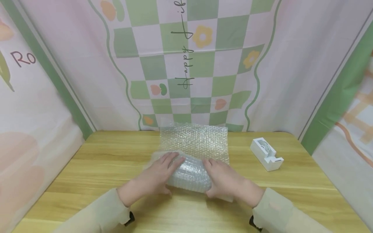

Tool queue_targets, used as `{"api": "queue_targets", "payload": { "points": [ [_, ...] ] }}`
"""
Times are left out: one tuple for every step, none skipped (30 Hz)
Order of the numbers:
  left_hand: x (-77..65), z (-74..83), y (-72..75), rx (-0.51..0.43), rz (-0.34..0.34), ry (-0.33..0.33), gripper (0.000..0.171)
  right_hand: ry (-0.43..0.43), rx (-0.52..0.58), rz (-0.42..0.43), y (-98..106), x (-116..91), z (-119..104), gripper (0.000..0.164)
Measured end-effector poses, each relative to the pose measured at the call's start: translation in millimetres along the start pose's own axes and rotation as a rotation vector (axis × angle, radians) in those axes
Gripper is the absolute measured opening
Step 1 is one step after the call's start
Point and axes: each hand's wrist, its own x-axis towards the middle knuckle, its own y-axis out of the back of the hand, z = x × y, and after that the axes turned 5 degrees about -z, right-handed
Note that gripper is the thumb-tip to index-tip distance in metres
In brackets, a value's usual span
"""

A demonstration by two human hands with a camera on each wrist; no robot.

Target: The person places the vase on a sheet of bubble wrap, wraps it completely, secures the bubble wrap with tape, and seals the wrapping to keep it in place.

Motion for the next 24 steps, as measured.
{"api": "queue_targets", "payload": {
  "points": [
    [1.3, -0.9, -1.0, 0.003, 0.005, -0.003, 0.132, 0.002, 0.014, -0.009, 1, 1, 1, 0.107],
    [2.5, -1.7, -1.9, 0.003, 0.01, -0.007, 0.133, 0.005, 0.025, -0.018, 2, 1, 2, 0.108],
    [3.8, -2.6, -2.5, 0.001, 0.011, -0.009, 0.133, 0.01, 0.032, -0.025, 3, 2, 4, 0.108],
    [5.1, -3.5, -3.2, -0.008, 0.011, -0.01, 0.134, 0.019, 0.04, -0.031, 3, 3, 5, 0.108],
    [6.4, -4.2, -3.9, -0.021, 0.011, -0.011, 0.134, 0.026, 0.048, -0.036, 4, 3, 6, 0.107],
    [7.6, -5.1, -4.5, -0.033, 0.01, -0.012, 0.135, 0.031, 0.053, -0.04, 4, 4, 7, 0.107],
    [9.0, -6.0, -5.3, -0.043, 0.011, -0.012, 0.135, 0.038, 0.061, -0.041, 5, 4, 9, 0.106],
    [10.2, -6.7, -5.8, -0.052, 0.012, -0.01, 0.136, 0.045, 0.07, -0.042, 5, 5, 10, 0.105],
    [11.4, -7.4, -6.2, -0.06, 0.014, -0.008, 0.136, 0.054, 0.081, -0.042, 5, 6, 11, 0.103],
    [12.5, -7.9, -6.7, -0.063, 0.021, -0.008, 0.135, 0.063, 0.094, -0.041, 5, 7, 12, 0.102],
    [13.5, -8.4, -7.1, -0.066, 0.029, -0.01, 0.134, 0.066, 0.103, -0.043, 5, 7, 13, 0.101],
    [14.3, -8.9, -7.2, -0.065, 0.036, -0.012, 0.133, 0.069, 0.11, -0.045, 5, 7, 14, 0.1],
    [15.1, -9.4, -7.5, -0.067, 0.041, -0.013, 0.131, 0.071, 0.118, -0.047, 5, 8, 15, 0.1],
    [15.8, -9.7, -7.7, -0.071, 0.043, -0.015, 0.13, 0.071, 0.123, -0.052, 5, 8, 16, 0.1],
    [16.5, -10.4, -8.2, -0.071, 0.047, -0.021, 0.128, 0.07, 0.127, -0.058, 5, 8, 16, 0.1],
    [16.8, -10.7, -8.0, -0.072, 0.044, -0.022, 0.127, 0.067, 0.126, -0.065, 6, 8, 17, 0.1],
    [16.9, -11.1, -7.4, -0.076, 0.041, -0.026, 0.126, 0.064, 0.128, -0.073, 6, 8, 17, 0.101],
    [16.9, -11.5, -7.0, -0.081, 0.037, -0.029, 0.126, 0.063, 0.132, -0.078, 7, 8, 17, 0.101],
    [17.0, -11.9, -6.9, -0.086, 0.032, -0.031, 0.126, 0.063, 0.132, -0.081, 7, 8, 17, 0.101],
    [16.7, -12.0, -6.7, -0.095, 0.027, -0.033, 0.126, 0.066, 0.135, -0.084, 7, 8, 17, 0.101],
    [16.5, -12.2, -6.4, -0.103, 0.023, -0.035, 0.125, 0.066, 0.139, -0.088, 8, 8, 17, 0.101],
    [16.2, -12.1, -6.0, -0.117, 0.015, -0.032, 0.125, 0.067, 0.141, -0.094, 8, 8, 16, 0.101],
    [15.8, -12.2, -6.2, -0.128, 0.014, -0.033, 0.125, 0.068, 0.145, -0.098, 9, 9, 16, 0.101],
    [15.4, -12.3, -6.4, -0.145, 0.007, -0.029, 0.125, 0.074, 0.15, -0.102, 9, 9, 16, 0.101]
  ]
}}
